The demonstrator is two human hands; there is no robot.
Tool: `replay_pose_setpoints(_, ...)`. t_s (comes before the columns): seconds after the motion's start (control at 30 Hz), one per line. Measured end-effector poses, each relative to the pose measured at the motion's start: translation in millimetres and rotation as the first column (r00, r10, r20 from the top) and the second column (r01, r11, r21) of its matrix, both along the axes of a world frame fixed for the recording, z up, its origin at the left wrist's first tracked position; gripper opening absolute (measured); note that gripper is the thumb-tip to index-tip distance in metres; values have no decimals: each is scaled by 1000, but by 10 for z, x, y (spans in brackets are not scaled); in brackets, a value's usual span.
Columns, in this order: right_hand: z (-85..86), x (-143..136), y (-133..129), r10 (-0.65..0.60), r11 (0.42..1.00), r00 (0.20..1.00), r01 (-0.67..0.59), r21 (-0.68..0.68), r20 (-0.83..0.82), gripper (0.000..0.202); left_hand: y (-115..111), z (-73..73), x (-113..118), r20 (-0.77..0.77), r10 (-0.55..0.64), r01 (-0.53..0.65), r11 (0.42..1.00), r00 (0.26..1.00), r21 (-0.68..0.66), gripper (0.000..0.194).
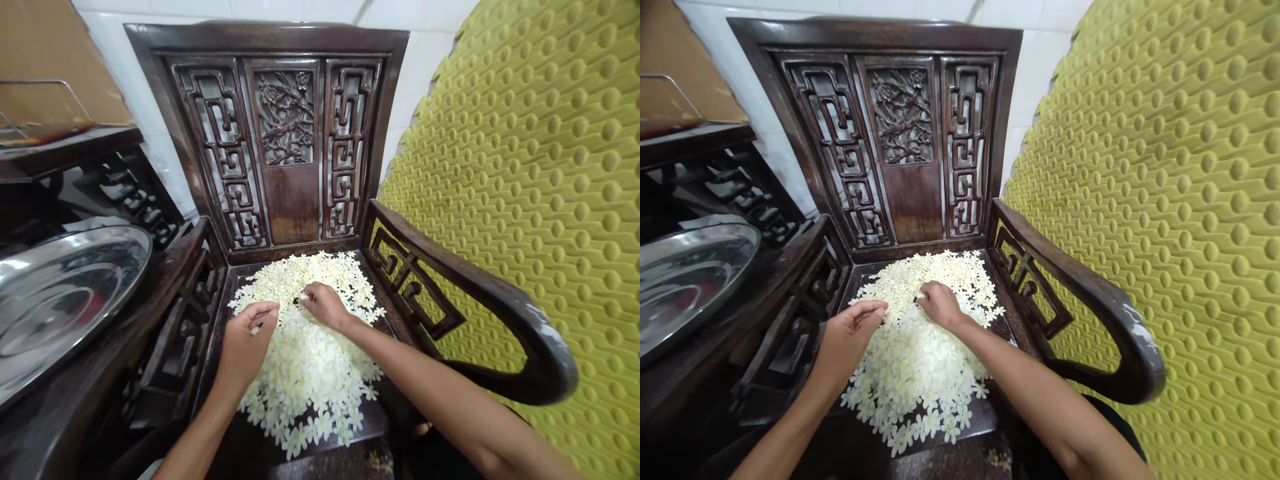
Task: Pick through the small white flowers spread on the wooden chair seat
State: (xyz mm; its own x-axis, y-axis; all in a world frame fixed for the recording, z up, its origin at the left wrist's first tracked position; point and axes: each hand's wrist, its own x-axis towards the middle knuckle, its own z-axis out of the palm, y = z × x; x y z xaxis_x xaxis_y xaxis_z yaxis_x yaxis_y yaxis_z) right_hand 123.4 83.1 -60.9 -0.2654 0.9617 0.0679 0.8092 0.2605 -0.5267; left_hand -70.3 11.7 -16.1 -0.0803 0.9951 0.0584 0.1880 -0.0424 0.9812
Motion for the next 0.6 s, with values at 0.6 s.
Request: replay_pose_setpoints(0.6, 427, 140, -833, -5, 996, 762, -55, -72, -647, 19, -179, -53, 285, -287, -93, 204, 899, 953, 387, 11)
